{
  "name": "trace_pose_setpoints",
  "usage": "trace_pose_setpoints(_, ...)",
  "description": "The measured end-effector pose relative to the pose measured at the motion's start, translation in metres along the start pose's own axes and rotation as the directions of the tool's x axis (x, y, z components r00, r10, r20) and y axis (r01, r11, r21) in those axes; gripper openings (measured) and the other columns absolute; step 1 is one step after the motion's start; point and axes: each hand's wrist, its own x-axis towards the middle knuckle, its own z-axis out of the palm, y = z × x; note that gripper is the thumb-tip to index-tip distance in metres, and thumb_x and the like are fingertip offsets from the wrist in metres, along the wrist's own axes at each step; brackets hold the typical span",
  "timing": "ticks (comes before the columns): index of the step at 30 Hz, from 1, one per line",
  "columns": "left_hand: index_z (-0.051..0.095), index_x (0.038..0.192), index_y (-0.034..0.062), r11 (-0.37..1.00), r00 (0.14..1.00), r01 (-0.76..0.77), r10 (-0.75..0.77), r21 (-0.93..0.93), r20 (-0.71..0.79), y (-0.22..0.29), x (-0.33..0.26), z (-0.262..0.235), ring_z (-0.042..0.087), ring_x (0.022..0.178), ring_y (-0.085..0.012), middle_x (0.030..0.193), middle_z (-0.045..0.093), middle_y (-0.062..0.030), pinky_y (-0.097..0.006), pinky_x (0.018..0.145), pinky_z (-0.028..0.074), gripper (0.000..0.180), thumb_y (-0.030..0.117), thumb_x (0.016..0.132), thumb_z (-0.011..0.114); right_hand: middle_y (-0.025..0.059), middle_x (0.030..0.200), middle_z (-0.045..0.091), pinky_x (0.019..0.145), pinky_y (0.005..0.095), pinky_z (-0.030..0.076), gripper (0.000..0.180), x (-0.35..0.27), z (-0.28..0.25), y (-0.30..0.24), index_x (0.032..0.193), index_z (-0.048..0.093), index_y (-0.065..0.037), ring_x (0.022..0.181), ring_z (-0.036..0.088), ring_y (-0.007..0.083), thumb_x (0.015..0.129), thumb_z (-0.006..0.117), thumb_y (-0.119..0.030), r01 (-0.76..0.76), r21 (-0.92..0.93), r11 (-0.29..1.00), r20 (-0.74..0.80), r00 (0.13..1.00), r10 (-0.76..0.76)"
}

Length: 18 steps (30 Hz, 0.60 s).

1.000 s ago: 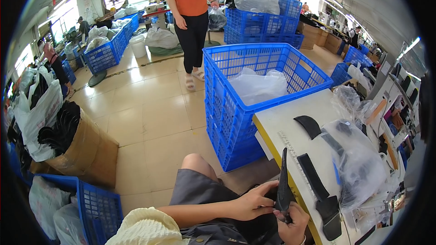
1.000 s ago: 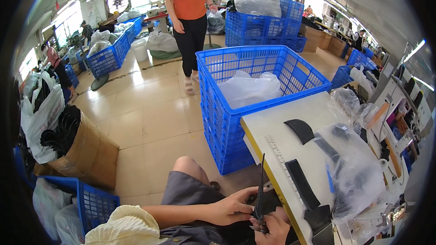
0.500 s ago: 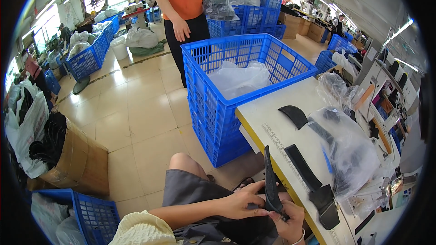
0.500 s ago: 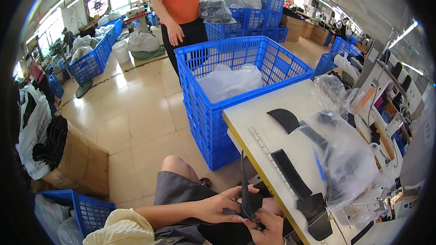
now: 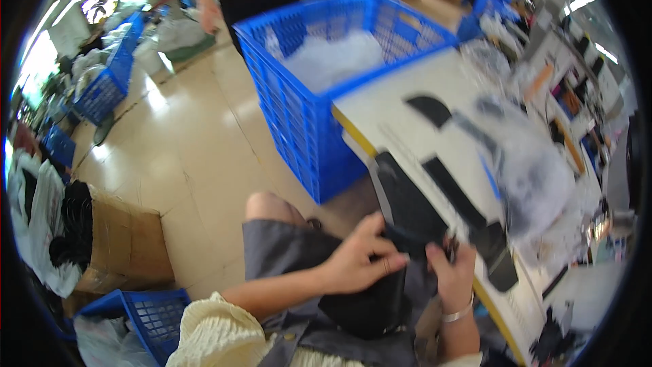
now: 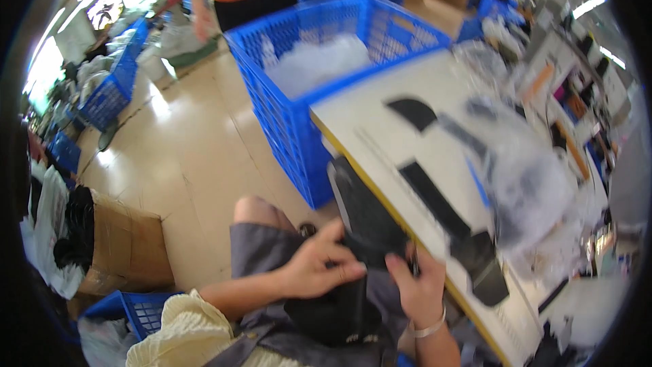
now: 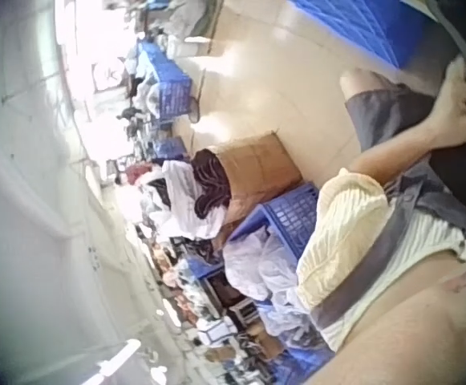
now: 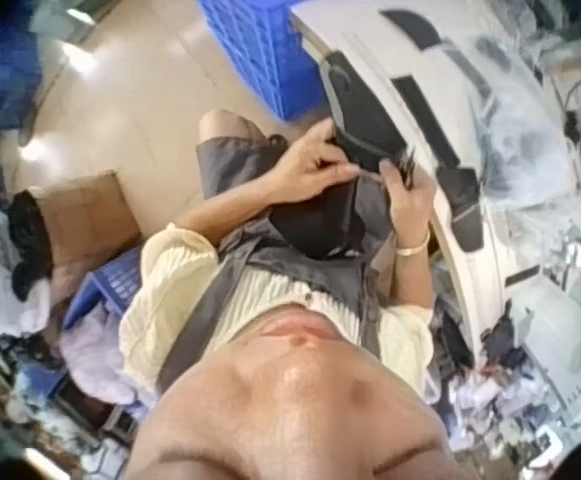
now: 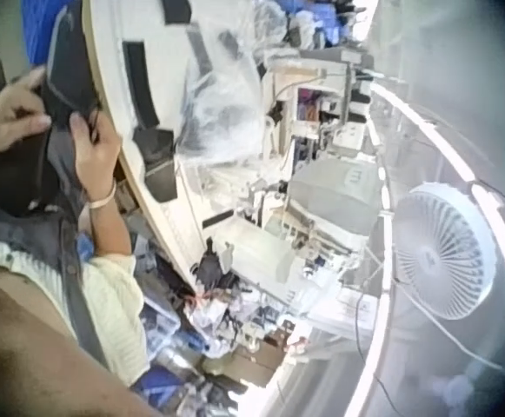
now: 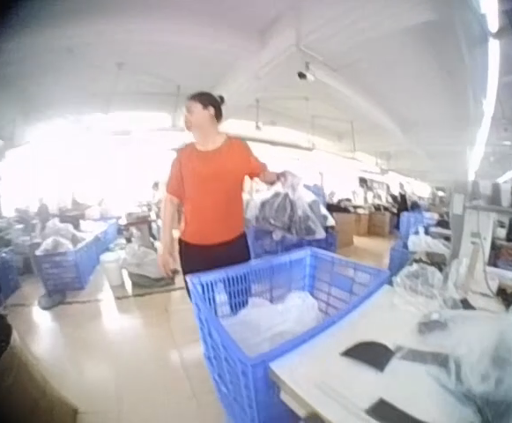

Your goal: The recorder is using a small trimming tool to remove excess material and refine the edges of shoe upper components.

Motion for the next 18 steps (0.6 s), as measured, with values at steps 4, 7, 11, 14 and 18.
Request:
trace_pose_setpoints(4, 0.068, 0.081, 0.0001, 0.996, 0.991, 0.066, -0.073, -0.061, -0.114, 0.015, -0.003, -0.008, 0.052, 0.087, -0.0256, 0.090, 0.052, -0.0127, -0.033, 0.076, 0.041, 0.017, 0.017, 0.079, 0.073, -0.0003, 0.060, 0.050, 0.048, 0.0231, 0.033, 0.021, 0.013, 0.006, -0.014, 0.084, 0.060, 0.001, 0.056, 0.044, 0.0048, 0.078, 0.072, -0.015, -0.100, 0.066, 0.993, 0.179, 0.980, 0.087)
trace_pose_setpoints(7, 0.068, 0.080, 0.0001, 0.984, 0.982, 0.168, -0.173, -0.066, -0.072, 0.015, -0.007, -0.007, 0.052, 0.085, -0.0242, 0.087, 0.052, -0.0115, -0.032, 0.073, 0.041, 0.018, 0.017, 0.078, 0.074, 0.0015, 0.072, 0.055, 0.048, 0.0236, 0.034, 0.023, 0.007, 0.012, -0.010, 0.091, 0.061, -0.001, 0.062, 0.047, 0.0052, 0.078, 0.073, -0.015, 0.200, 0.033, 0.979, -0.019, 0.980, -0.199)
trace_pose_setpoints(11, 0.069, 0.079, 0.0002, 0.981, 0.974, 0.147, -0.166, -0.124, -0.152, 0.015, -0.011, -0.002, 0.051, 0.079, -0.0216, 0.083, 0.050, -0.0101, -0.030, 0.069, 0.040, 0.020, 0.019, 0.077, 0.075, 0.0045, 0.078, 0.056, 0.048, 0.0226, 0.038, 0.033, -0.028, -0.007, -0.008, 0.104, 0.062, -0.004, 0.059, 0.049, 0.0132, 0.074, 0.073, -0.011, 0.550, -0.571, 0.609, -0.050, 0.717, -0.695)
trace_pose_setpoints(14, 0.069, 0.079, -0.0004, 0.980, 0.974, 0.186, -0.194, -0.073, -0.114, 0.018, -0.016, -0.001, 0.053, 0.080, -0.0210, 0.087, 0.052, -0.0109, -0.029, 0.069, 0.041, 0.021, 0.019, 0.077, 0.075, 0.0043, 0.078, 0.056, 0.045, 0.0219, 0.038, 0.034, -0.042, -0.002, -0.005, 0.105, 0.063, -0.006, 0.053, 0.047, 0.0147, 0.073, 0.072, -0.011, 0.612, -0.726, 0.314, 0.149, 0.585, -0.798)
trace_pose_setpoints(18, 0.068, 0.078, -0.0024, 0.991, 0.981, 0.088, -0.105, -0.104, -0.164, 0.020, -0.023, 0.003, 0.056, 0.086, -0.0221, 0.097, 0.055, -0.0138, -0.028, 0.073, 0.043, 0.021, 0.017, 0.075, 0.077, 0.0024, 0.075, 0.056, 0.042, 0.0217, 0.036, 0.031, -0.041, 0.001, -0.005, 0.102, 0.065, -0.008, 0.050, 0.046, 0.0128, 0.073, 0.074, -0.015, 0.579, -0.758, 0.301, 0.187, 0.635, -0.750)
